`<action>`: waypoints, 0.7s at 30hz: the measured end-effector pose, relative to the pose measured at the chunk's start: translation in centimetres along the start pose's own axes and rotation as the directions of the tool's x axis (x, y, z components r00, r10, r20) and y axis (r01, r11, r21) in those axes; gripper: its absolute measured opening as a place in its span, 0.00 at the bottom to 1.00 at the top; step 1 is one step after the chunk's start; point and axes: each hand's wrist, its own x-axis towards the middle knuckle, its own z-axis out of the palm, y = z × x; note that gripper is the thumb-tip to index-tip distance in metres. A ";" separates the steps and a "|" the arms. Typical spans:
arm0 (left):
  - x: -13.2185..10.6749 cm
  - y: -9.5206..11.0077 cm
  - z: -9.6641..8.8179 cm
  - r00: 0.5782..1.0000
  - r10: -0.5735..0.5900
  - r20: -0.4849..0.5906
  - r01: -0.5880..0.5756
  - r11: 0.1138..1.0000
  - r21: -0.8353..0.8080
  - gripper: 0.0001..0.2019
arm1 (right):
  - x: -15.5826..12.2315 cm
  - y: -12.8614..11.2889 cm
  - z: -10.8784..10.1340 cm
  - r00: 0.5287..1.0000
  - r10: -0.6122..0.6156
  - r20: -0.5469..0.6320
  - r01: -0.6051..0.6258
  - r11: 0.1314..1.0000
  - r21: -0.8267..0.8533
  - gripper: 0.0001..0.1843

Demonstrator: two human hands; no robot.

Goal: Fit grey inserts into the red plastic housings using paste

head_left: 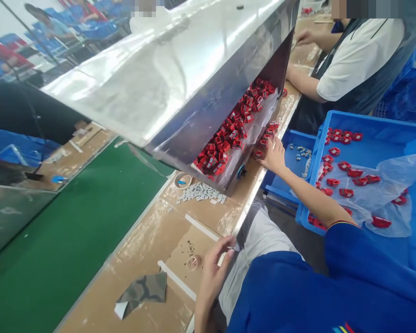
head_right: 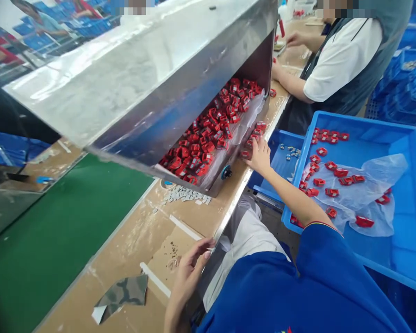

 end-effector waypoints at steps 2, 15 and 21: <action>0.7 0.5 0.3 0.999 -0.043 0.023 0.043 0.999 0.021 0.24 | 1.1 1.0 1.5 0.995 0.100 0.010 -0.100 0.995 0.028 0.65; 3.4 2.0 1.8 0.986 -0.165 0.015 0.160 0.973 0.163 0.26 | 13.4 8.1 3.7 0.993 0.071 0.097 -0.087 0.981 0.174 0.74; 2.8 2.9 3.0 0.984 -0.168 0.049 0.157 0.971 0.177 0.24 | 16.3 10.6 4.9 0.997 0.031 0.078 -0.050 0.966 0.254 0.79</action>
